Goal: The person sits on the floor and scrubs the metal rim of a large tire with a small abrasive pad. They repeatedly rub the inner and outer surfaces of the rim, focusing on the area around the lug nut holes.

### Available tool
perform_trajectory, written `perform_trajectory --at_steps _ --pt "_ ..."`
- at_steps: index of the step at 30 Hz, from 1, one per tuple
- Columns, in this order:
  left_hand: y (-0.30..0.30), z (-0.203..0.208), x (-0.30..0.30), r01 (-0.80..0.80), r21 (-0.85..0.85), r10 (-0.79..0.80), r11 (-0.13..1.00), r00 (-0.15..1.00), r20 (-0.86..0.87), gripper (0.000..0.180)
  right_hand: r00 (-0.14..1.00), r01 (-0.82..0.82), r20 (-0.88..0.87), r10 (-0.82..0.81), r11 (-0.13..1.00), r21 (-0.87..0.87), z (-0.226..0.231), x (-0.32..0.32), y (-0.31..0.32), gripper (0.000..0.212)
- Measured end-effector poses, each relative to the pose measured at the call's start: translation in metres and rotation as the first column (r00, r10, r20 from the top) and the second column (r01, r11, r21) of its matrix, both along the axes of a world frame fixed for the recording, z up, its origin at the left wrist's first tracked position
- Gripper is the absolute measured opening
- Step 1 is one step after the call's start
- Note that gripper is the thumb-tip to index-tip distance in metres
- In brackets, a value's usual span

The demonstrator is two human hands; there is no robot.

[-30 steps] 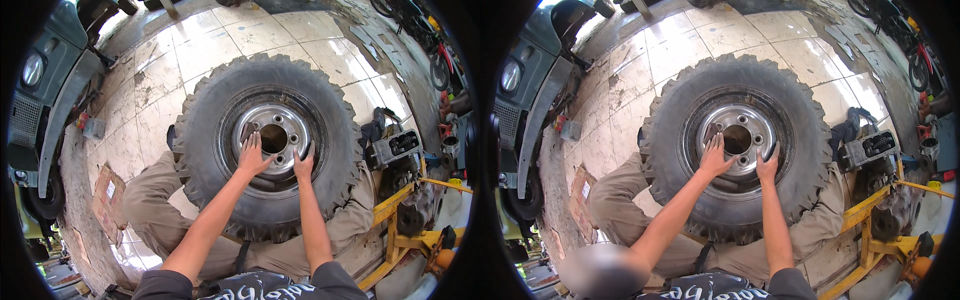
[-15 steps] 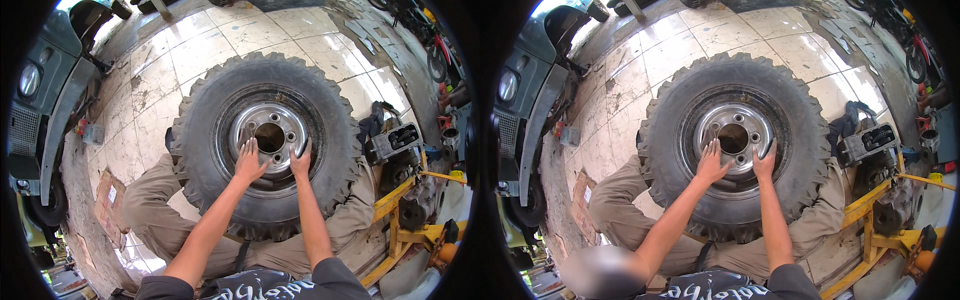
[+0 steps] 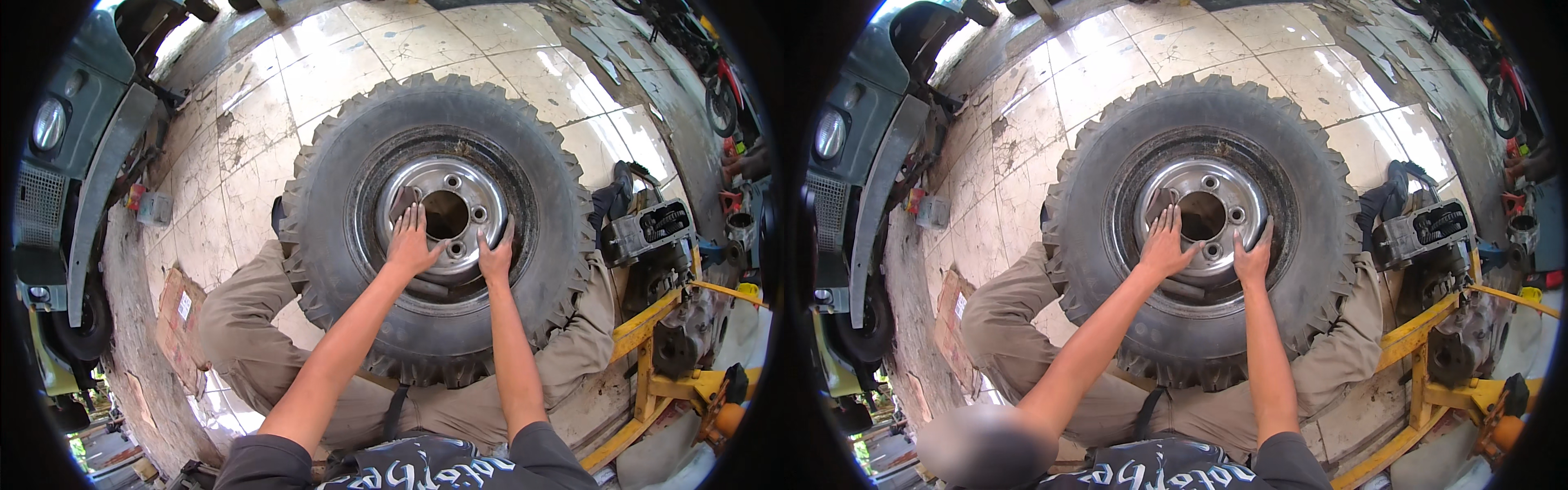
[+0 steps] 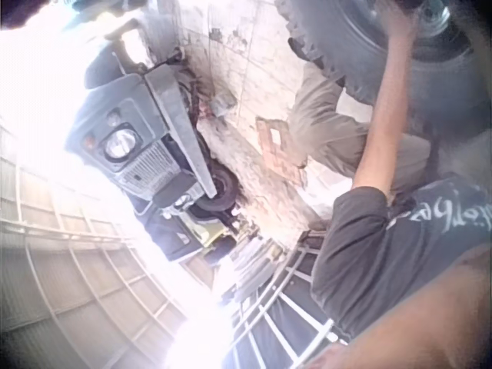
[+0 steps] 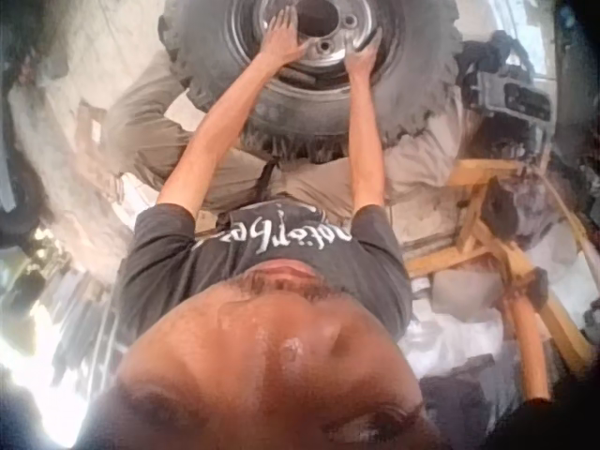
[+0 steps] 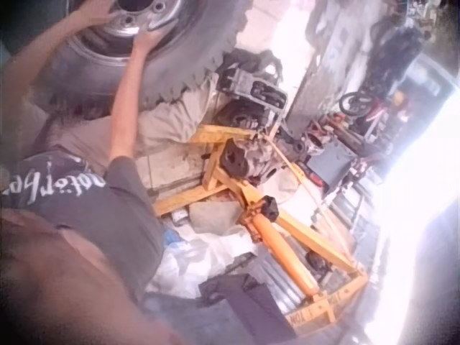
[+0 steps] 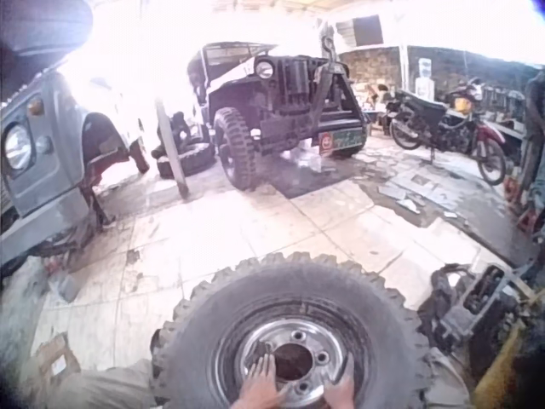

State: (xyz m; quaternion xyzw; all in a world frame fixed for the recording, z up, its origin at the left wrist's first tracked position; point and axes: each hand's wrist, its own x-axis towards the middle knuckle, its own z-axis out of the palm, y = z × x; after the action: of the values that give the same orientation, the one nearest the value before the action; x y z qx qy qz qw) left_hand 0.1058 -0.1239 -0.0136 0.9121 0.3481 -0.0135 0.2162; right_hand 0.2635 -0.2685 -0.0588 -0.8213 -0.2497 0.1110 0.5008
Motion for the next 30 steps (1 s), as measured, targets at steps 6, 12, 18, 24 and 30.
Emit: perform_trajectory --at_steps 6,12,18,24,30 --pt "-0.014 0.0 -0.017 0.072 0.051 -0.072 0.996 0.997 -0.011 0.105 0.997 0.011 0.071 -0.009 0.999 -0.031 -0.004 0.001 0.001 0.091" --pt "-0.014 -0.003 -0.013 0.034 0.005 -0.035 0.999 0.997 0.069 0.106 1.0 0.002 0.03 -0.002 1.0 -0.012 -0.004 0.0 -0.003 0.092" --pt "0.007 0.006 0.002 -0.003 -0.083 0.014 0.997 0.993 0.121 0.108 0.998 0.0 0.069 0.001 1.0 -0.016 -0.008 0.003 -0.001 0.092" --pt "-0.027 -0.001 -0.02 0.082 0.002 -0.082 0.997 0.997 -0.001 0.115 0.998 0.001 0.055 0.001 0.999 -0.032 -0.006 0.002 -0.001 0.092" --pt "-0.01 0.002 0.011 0.013 0.027 -0.014 1.0 0.999 0.035 0.116 0.999 -0.022 0.039 0.022 1.0 -0.006 -0.006 0.001 -0.002 0.093"
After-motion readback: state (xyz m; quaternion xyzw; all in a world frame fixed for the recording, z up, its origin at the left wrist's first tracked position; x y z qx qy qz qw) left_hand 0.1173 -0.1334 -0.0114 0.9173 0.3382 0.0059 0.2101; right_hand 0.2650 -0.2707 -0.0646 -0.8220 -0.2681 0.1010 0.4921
